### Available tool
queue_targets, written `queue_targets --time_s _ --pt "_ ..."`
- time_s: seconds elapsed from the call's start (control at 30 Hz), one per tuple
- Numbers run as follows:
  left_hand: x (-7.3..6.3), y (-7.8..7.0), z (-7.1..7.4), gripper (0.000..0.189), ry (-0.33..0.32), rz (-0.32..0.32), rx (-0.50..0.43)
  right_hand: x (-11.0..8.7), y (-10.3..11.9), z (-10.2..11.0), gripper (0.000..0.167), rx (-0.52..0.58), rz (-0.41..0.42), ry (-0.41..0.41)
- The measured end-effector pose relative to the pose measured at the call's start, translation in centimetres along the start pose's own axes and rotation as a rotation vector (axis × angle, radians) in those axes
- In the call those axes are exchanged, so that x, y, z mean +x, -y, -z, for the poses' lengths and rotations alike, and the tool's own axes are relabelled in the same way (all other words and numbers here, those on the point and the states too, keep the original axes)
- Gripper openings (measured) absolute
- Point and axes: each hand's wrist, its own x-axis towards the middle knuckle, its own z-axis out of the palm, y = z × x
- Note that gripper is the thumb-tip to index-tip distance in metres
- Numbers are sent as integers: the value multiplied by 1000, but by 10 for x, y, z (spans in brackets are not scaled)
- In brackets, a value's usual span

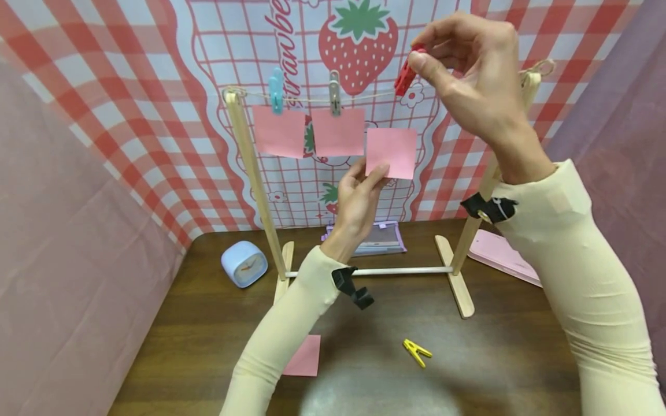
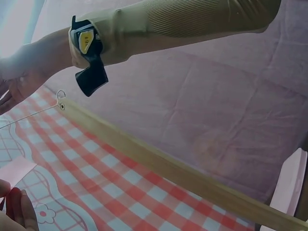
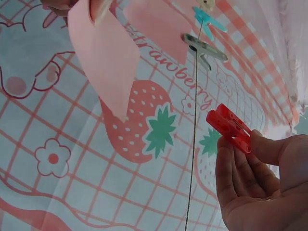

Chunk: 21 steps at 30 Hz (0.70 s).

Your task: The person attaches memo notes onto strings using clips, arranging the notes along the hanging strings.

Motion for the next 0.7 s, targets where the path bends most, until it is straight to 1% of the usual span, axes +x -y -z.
queue_targets --time_s 0.13,0.17,0.23,0.33,0.7 --pt "3 -1 -4 18 -4 -4 -13 7 0 -2 23 -56 -14 5" --pt "3 -2 -6 17 -7 -5 -17 8 0 -3 24 -76 -18 14" --pt "4 -3 -8 19 -10 -8 -21 11 -2 -4 25 -99 -31 33" --pt "6 -3 -11 21 -13 -16 -27 12 -4 -5 24 -133 -24 67" --pt "9 -7 -16 23 -7 -27 -51 11 -6 -7 20 -149 -21 140"
